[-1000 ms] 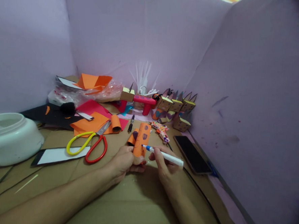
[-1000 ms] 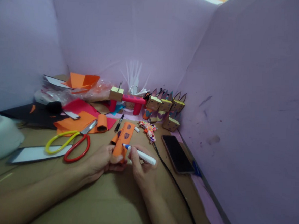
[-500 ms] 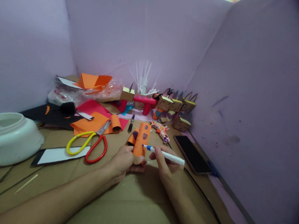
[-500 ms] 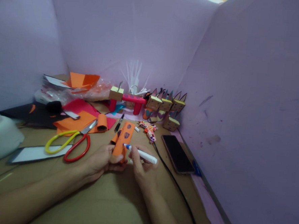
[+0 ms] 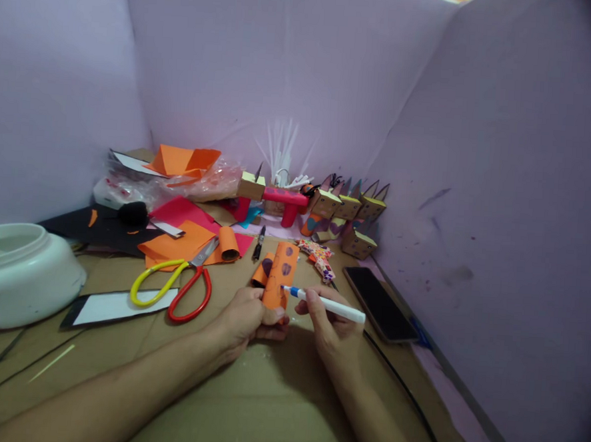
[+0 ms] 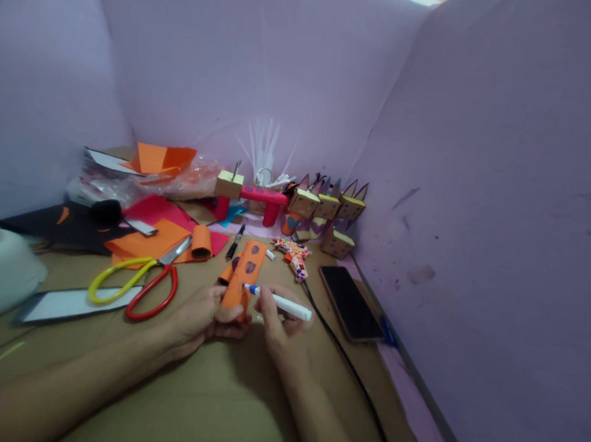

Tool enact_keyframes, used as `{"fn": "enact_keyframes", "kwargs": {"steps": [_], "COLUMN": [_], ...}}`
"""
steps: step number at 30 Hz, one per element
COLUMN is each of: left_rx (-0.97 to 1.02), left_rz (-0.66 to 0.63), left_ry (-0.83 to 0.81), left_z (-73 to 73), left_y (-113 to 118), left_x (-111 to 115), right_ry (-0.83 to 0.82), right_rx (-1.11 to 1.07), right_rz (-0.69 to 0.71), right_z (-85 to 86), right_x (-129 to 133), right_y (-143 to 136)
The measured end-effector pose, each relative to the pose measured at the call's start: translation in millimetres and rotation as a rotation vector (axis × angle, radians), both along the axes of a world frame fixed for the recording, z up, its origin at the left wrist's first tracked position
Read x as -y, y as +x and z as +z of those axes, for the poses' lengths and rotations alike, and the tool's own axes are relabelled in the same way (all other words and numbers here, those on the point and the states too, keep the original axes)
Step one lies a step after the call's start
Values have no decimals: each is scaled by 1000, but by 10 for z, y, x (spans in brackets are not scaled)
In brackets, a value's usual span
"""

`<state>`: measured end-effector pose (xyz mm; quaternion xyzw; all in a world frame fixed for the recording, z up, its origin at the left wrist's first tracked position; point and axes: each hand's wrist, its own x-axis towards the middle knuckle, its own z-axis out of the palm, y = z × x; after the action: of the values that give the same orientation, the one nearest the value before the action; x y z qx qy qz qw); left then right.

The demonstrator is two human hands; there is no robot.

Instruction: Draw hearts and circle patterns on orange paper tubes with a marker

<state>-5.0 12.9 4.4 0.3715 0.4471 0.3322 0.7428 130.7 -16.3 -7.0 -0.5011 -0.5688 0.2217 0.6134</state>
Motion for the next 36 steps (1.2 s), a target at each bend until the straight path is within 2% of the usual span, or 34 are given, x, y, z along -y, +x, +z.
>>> {"fn": "enact_keyframes", "kwargs": {"steps": [8,13,21,30,36], "left_rx": [-5,-9,-2,-13,-7], "left_rz": [-13,-20,-15,-16,-10], "left_ry": [-8,-2,1,-13,-4], "left_z": [-26,-17,-14,-20,-12], "left_y": [-8,-6,-6,-8,-7], "left_x": [-11,-2,-8,-4,-7], "right_ry": [-41,3,-19,-12,-31], "right_rx": [23,-10,-12,-24,-3], "right_rz": [-1,-35,20,-22,15], "right_z": [-19,-13,-21,-17,-13], "right_x": [8,-4,-4,-16,-8], "right_y": [20,29,27,31,39]}}
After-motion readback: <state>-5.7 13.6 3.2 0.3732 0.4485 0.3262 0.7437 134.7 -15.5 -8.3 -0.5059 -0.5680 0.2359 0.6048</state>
